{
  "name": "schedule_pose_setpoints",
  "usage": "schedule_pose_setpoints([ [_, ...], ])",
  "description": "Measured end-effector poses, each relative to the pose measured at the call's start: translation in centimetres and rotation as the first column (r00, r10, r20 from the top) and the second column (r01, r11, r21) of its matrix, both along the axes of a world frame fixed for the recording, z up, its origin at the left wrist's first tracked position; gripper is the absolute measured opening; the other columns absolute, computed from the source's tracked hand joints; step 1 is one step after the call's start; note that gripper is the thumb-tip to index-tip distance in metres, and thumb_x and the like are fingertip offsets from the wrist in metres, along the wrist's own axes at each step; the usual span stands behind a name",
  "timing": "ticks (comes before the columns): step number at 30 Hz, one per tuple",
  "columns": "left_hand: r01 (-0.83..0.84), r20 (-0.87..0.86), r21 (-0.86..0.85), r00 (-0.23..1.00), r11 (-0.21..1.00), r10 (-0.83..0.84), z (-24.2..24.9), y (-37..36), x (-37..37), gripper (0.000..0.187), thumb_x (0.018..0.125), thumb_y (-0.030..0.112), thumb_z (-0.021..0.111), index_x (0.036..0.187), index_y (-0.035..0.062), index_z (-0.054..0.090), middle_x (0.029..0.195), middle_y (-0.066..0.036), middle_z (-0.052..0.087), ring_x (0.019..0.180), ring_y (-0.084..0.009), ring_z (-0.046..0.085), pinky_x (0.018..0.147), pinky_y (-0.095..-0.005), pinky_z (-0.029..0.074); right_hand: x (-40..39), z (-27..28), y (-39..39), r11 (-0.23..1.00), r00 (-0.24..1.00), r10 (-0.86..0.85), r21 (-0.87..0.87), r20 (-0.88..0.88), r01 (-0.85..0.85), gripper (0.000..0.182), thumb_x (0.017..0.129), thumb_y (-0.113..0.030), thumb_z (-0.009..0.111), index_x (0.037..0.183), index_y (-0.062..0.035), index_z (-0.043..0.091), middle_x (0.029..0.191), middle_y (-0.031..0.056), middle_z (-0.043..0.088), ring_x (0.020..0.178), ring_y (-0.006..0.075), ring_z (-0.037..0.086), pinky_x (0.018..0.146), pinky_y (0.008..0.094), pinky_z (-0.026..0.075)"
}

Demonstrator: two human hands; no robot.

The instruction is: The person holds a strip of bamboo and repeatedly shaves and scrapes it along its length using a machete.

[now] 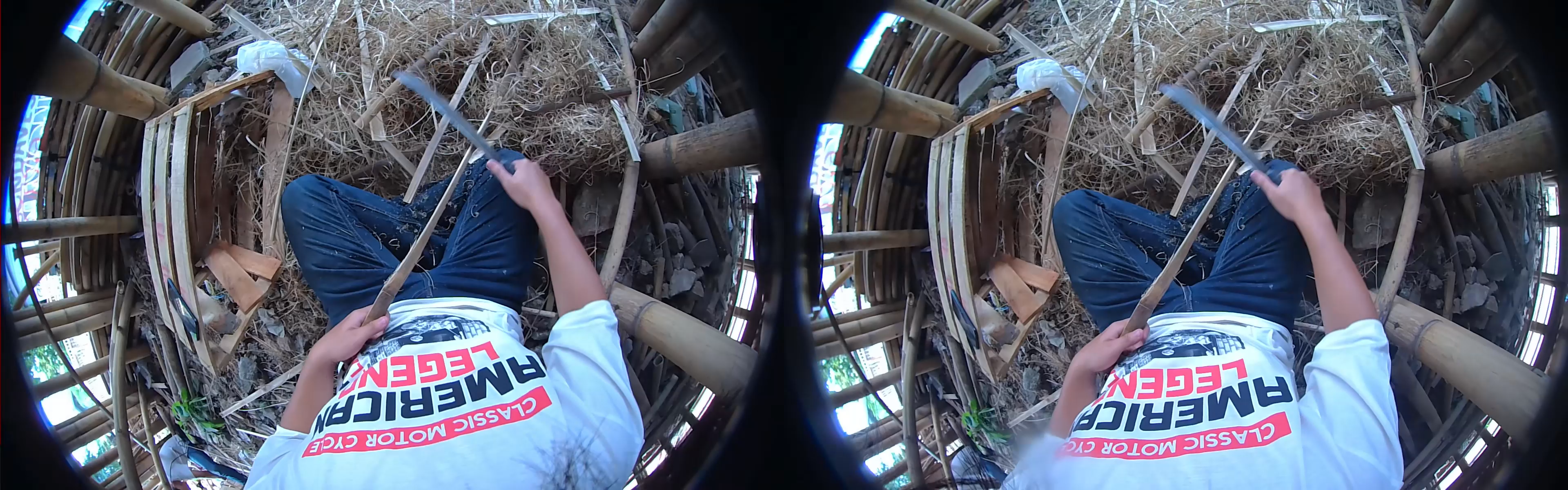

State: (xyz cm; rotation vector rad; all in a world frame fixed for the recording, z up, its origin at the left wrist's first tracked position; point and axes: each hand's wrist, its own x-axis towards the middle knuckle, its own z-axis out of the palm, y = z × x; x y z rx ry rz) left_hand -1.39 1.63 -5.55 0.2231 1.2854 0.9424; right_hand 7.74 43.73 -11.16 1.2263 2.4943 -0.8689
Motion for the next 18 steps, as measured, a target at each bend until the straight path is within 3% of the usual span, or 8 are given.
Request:
schedule_pose_setpoints([
  [3, 0.011, 0.013, -0.013, 1.0, 1.0, -0.011, 0.1, 0.6, 0.0, 0.022, 0.101, 0.027, 0.057, 0.1, 0.0052, 0.056, 0.084, 0.007, 0.045, 0.077, -0.0034, 0.039, 0.069, -0.0208, 0.036, 0.7, 0.5, -3.0, 0.983, 0.989, 0.134, 0.117, 0.054, -0.14, 0.081, 0.083, -0.077, 0.053, 0.087, 0.0019, 0.073, 0.091, 0.0271, 0.071, 0.095, 0.0418, 0.069, 0.086, 0.0498, 0.054],
  [5, 0.031, -0.117, -0.006, 0.993, 0.999, -0.032, 1.1, 0.8, 0.4, 0.021, 0.098, 0.025, 0.063, 0.1, 0.0055, 0.054, 0.087, 0.005, 0.048, 0.083, -0.0047, 0.042, 0.074, -0.0218, 0.039, 0.6, 0.4, -3.0, 0.981, 0.987, 0.148, 0.117, 0.056, -0.153, 0.081, 0.083, -0.077, 0.052, 0.087, 0.0017, 0.072, 0.092, 0.027, 0.071, 0.094, 0.0413, 0.069, 0.085, 0.0502, 0.054],
  [8, 0.004, -0.147, 0.041, 0.989, 0.999, 0.002, 1.9, 0.4, 0.9, 0.022, 0.095, 0.021, 0.068, 0.098, 0.0063, 0.052, 0.084, 0.004, 0.048, 0.08, -0.0066, 0.042, 0.072, -0.0248, 0.04, -0.3, 0.2, -1.3, 0.993, 0.993, 0.072, 0.085, 0.095, -0.08, 0.081, 0.084, -0.076, 0.051, 0.09, 0.0014, 0.073, 0.095, 0.0279, 0.07, 0.097, 0.0416, 0.069, 0.086, 0.05, 0.054],
  [11, 0.008, -0.16, -0.018, 0.987, 1.0, -0.011, 2.7, 0.1, 1.4, 0.021, 0.093, 0.017, 0.07, 0.098, 0.0064, 0.052, 0.084, 0.003, 0.048, 0.079, -0.007, 0.042, 0.072, -0.0249, 0.04, -0.8, -1.8, 1.6, 0.994, 0.995, -0.098, 0.041, 0.009, 0.098, 0.081, 0.085, -0.074, 0.052, 0.097, 0.0021, 0.074, 0.102, 0.029, 0.07, 0.103, 0.0427, 0.067, 0.091, 0.049, 0.052],
  [16, 0.081, -0.185, -0.063, 0.978, 0.995, -0.091, 3.3, -0.1, 1.3, 0.023, 0.093, 0.018, 0.07, 0.101, 0.0043, 0.053, 0.091, 0.002, 0.051, 0.087, -0.0079, 0.045, 0.079, -0.0263, 0.042, -1.6, -2.6, 5.9, 0.982, 0.981, -0.167, 0.105, 0.101, 0.156, 0.085, 0.084, -0.076, 0.051, 0.105, 0.0042, 0.072, 0.109, 0.029, 0.069, 0.11, 0.0419, 0.065, 0.094, 0.0491, 0.05],
  [18, 0.086, -0.352, -0.044, 0.931, 0.995, -0.096, 3.9, 0.4, 1.5, 0.028, 0.093, 0.026, 0.071, 0.1, 0.0038, 0.056, 0.081, -0.003, 0.056, 0.075, -0.0104, 0.048, 0.069, -0.0288, 0.044, -2.2, -3.2, 6.4, 0.976, 0.975, -0.193, 0.121, 0.106, 0.18, 0.085, 0.084, -0.076, 0.051, 0.106, 0.004, 0.072, 0.11, 0.0289, 0.069, 0.111, 0.0417, 0.065, 0.095, 0.0492, 0.049],
])
